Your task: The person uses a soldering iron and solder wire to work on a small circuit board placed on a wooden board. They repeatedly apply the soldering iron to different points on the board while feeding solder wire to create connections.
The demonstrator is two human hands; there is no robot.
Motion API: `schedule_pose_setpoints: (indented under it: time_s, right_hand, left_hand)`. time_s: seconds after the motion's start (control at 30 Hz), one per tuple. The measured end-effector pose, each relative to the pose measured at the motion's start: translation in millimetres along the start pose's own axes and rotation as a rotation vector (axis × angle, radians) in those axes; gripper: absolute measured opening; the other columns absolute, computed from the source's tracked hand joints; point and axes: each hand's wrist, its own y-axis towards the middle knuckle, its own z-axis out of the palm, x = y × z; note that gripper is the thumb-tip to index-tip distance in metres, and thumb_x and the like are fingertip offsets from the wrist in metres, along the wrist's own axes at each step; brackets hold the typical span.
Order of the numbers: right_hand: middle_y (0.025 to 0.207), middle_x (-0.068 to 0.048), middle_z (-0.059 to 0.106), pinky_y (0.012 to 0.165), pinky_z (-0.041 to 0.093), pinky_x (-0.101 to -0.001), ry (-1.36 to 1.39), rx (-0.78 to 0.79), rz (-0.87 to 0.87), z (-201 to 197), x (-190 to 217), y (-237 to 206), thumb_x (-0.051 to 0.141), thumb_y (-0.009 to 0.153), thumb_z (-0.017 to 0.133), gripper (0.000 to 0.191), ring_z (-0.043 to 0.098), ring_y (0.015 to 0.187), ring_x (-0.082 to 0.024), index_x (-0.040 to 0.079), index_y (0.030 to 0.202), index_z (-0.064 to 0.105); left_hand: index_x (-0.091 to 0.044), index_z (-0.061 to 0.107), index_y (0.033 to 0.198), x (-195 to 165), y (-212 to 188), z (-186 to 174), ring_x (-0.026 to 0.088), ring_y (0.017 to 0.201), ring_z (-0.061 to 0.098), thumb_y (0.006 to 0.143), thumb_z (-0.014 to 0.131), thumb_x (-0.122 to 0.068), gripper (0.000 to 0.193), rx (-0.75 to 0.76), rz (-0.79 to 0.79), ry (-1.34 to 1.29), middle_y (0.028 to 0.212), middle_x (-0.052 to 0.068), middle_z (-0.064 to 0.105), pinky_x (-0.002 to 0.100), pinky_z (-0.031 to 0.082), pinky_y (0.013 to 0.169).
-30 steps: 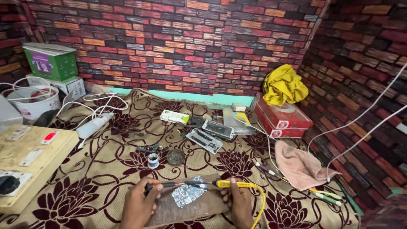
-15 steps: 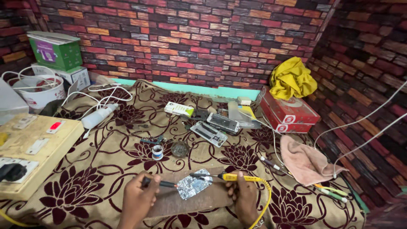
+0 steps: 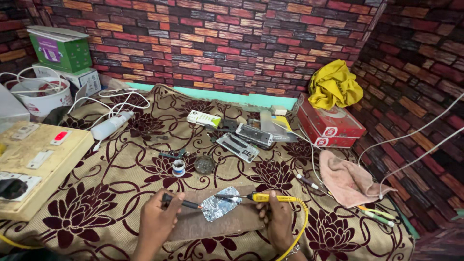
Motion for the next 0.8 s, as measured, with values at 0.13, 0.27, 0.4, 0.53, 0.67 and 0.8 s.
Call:
schedule_pose_setpoints:
  time_s: [0.13,0.27,0.4,0.53,0.67,0.8]
  right_hand:
    - [0.072,-0.005,0.066,0.046,0.039,-0.0224,0.021,0.019,-0.005,2,2,-2,0.037,0.103,0.047,0.043,0.051,0.054,-0.008,0.001,0.094,0.069]
    - [0.072,-0.004,0.065,0.046,0.037,-0.0216,0.010,0.016,0.026,4,9,-3,0.037,0.104,0.047,0.043,0.051,0.054,-0.008,0.002,0.093,0.069]
    - [0.072,-0.004,0.065,0.047,0.037,-0.0216,-0.007,0.008,0.025,6,10,-8,0.037,0.104,0.047,0.043,0.050,0.055,-0.007,0.002,0.093,0.069]
    - [0.073,-0.004,0.065,0.047,0.037,-0.0220,0.017,0.003,-0.008,7,11,-8,0.037,0.105,0.047,0.043,0.051,0.055,-0.008,0.001,0.093,0.067]
    - [0.071,-0.005,0.065,0.047,0.038,-0.0231,0.013,-0.034,0.011,7,10,-8,0.040,0.105,0.044,0.048,0.051,0.054,-0.009,0.001,0.091,0.069]
    - [0.071,-0.005,0.066,0.047,0.039,-0.0238,0.019,-0.054,0.020,6,8,-7,0.043,0.106,0.042,0.053,0.051,0.054,-0.009,0.000,0.090,0.068]
  left_hand:
    - [-0.005,0.065,0.080,-8,-4,0,0.010,0.045,0.055,0.089,0.069,-0.038,0.035,-0.018,-0.017,-0.026,0.063,0.003,0.065,0.027,0.044,0.038]
    - [-0.005,0.066,0.083,-15,-6,-2,0.010,0.046,0.055,0.089,0.070,-0.036,0.032,-0.030,-0.032,-0.077,0.064,0.002,0.064,0.027,0.045,0.039]
    - [-0.005,0.066,0.084,-13,-6,-3,0.010,0.046,0.055,0.090,0.070,-0.033,0.030,-0.043,-0.046,-0.085,0.064,0.003,0.065,0.026,0.045,0.041]
    - [-0.004,0.066,0.084,-12,-6,-1,0.009,0.046,0.055,0.090,0.070,-0.031,0.028,-0.073,-0.018,-0.122,0.064,0.003,0.064,0.027,0.044,0.042]
    - [-0.002,0.065,0.083,-9,-10,0,0.009,0.047,0.054,0.092,0.070,-0.030,0.030,-0.097,0.008,-0.189,0.064,0.003,0.064,0.026,0.043,0.043]
    - [-0.001,0.064,0.083,-8,-12,0,0.009,0.047,0.054,0.092,0.071,-0.030,0.032,-0.107,0.009,-0.201,0.063,0.003,0.063,0.026,0.043,0.043]
